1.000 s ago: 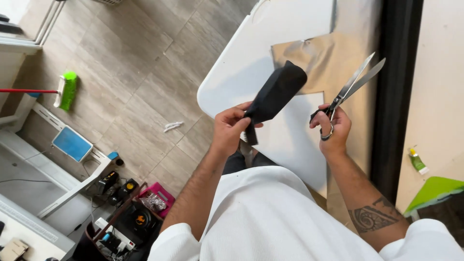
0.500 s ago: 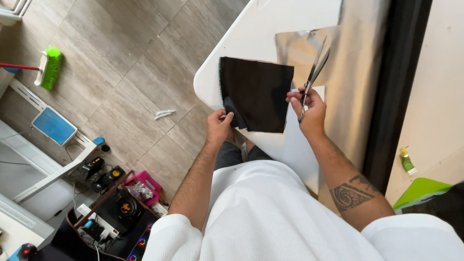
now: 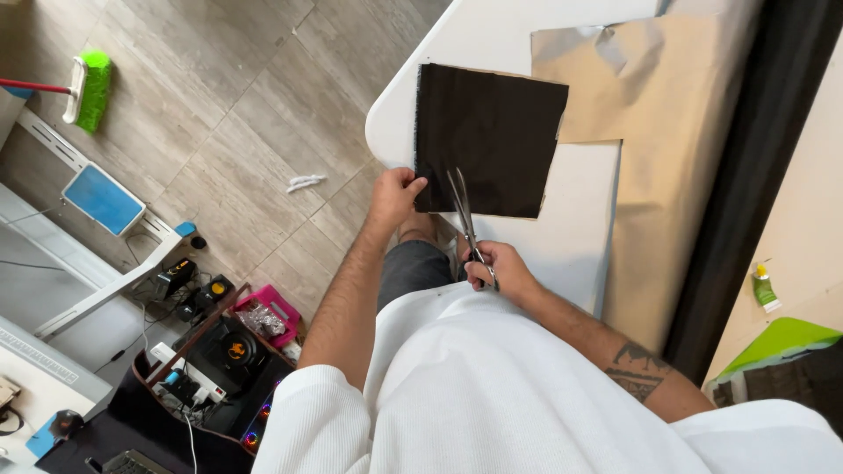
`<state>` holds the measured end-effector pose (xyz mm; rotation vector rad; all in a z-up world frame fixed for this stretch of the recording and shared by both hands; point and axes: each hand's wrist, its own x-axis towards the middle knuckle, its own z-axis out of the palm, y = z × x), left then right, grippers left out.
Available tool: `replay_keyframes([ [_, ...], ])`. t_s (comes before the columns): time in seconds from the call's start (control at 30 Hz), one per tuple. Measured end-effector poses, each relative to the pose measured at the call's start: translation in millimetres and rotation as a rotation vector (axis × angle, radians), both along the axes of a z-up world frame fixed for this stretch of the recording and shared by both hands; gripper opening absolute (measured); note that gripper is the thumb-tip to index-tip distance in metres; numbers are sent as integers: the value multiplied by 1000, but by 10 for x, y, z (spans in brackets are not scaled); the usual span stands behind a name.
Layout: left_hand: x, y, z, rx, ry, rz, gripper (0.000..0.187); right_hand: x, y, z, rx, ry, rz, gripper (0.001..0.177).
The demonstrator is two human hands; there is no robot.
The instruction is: Cutting different types of fabric and quilted materials into shapes using scissors on a workshop table.
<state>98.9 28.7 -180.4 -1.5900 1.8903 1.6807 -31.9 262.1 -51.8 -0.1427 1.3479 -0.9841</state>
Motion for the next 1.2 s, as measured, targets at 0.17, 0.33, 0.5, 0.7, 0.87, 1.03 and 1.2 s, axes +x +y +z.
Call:
replay_keyframes([
  [0.17, -63, 41, 374, -32, -41, 29, 24, -273, -50, -27, -40, 1188, 190, 49],
  [0.33, -99, 82, 508, -99, -104, 1, 27, -705, -180, -405, -217, 1558, 319, 63],
  [0.5, -144, 69, 496, -93, -139, 82, 29, -1029, -474, -445, -257, 1557, 320, 58],
  [0.7, -70, 243, 158, 74, -39, 295, 27, -802, -351, -198, -275, 1105, 247, 46],
  [0.87, 46, 191, -150, 96, 23, 282, 25, -374, -77, -151, -148, 187, 135, 22],
  [1.03, 46, 117, 164, 73, 9, 174, 19, -200, 155, -113, -8, 40, 231, 27],
  [1.2, -41, 37, 513, 21, 3, 105, 30, -308, 139, -163, -183, 1012, 152, 33],
])
